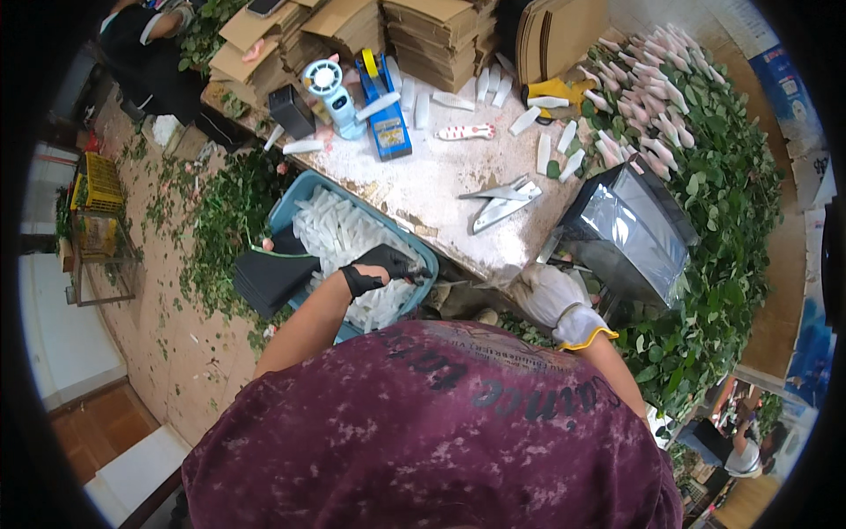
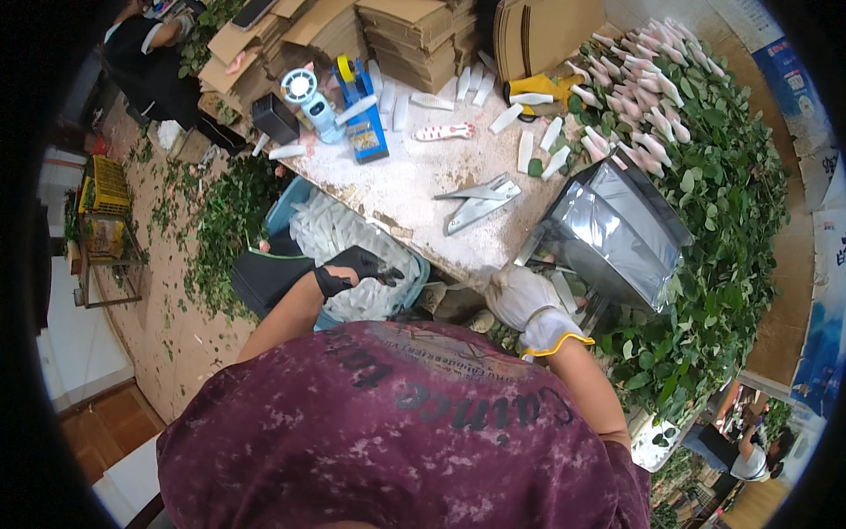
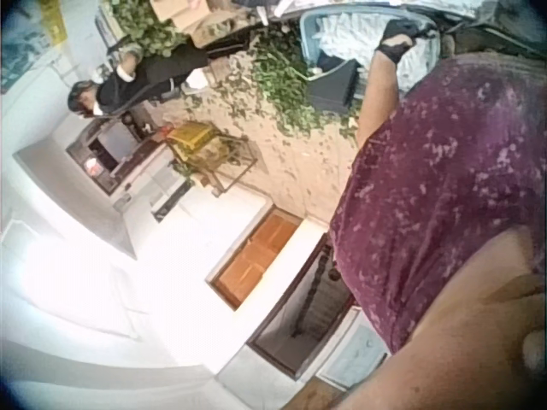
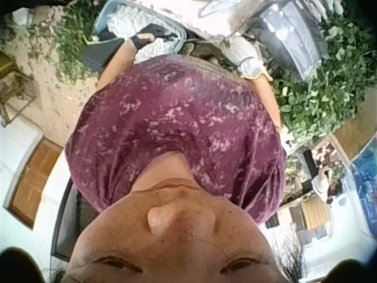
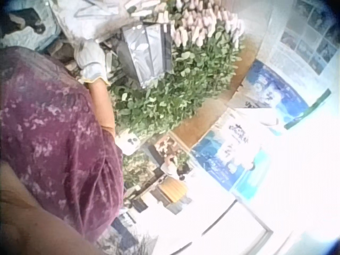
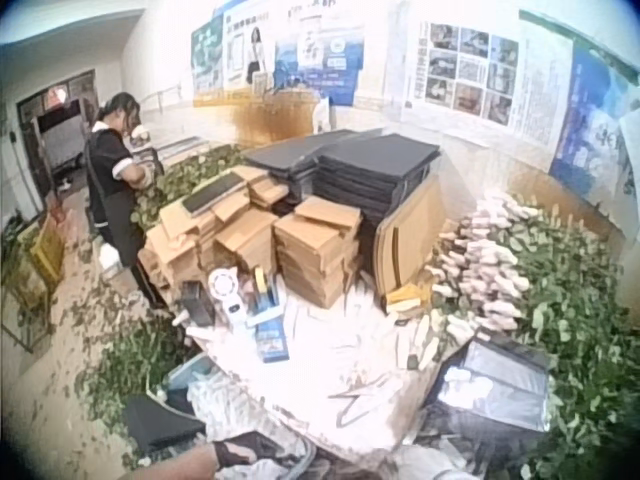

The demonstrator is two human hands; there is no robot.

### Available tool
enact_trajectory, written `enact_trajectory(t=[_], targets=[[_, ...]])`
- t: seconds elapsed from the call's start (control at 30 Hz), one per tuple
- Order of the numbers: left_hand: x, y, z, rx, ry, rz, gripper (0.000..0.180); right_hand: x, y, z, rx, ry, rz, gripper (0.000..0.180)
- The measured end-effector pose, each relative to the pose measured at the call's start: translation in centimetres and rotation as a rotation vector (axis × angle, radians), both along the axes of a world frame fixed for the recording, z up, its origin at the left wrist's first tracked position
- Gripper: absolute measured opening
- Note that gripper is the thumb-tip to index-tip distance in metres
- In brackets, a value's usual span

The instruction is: The person selects individual roses from a pile, arranges them in rows within a black cardboard tray, covers them with a plastic sheet, and then repeats the process with a cardboard box.

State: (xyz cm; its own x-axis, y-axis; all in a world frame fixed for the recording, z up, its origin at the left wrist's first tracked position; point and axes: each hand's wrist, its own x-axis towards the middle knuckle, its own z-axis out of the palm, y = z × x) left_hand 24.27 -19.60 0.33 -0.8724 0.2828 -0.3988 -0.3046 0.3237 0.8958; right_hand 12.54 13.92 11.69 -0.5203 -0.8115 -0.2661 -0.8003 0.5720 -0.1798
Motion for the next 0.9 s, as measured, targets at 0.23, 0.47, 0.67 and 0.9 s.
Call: enact_trajectory(t=[0.23, 0.47, 0.67, 0.9], targets=[[-0.4, 3.8, 1.8, 0.172, -0.178, 0.189, 0.028, 1.1, 5.0, 5.1, -0.183, -0.322, -0.133, 0.023], [-1.5, 6.8, 0.7, 0.138, -0.108, 0.193, 0.034, 1.5, 8.0, 5.1, -0.122, -0.350, -0.216, 0.018], [-2.0, 7.6, 1.4, 0.269, -0.048, 0.214, 0.025, 0.1, 4.0, 7.5, -0.249, 0.106, -0.350, 0.026], [-1.3, 8.4, 5.8, -0.035, 0.257, 0.080, 0.013, -1.5, -5.8, 5.3, -0.464, -0.273, -0.173, 0.028]])
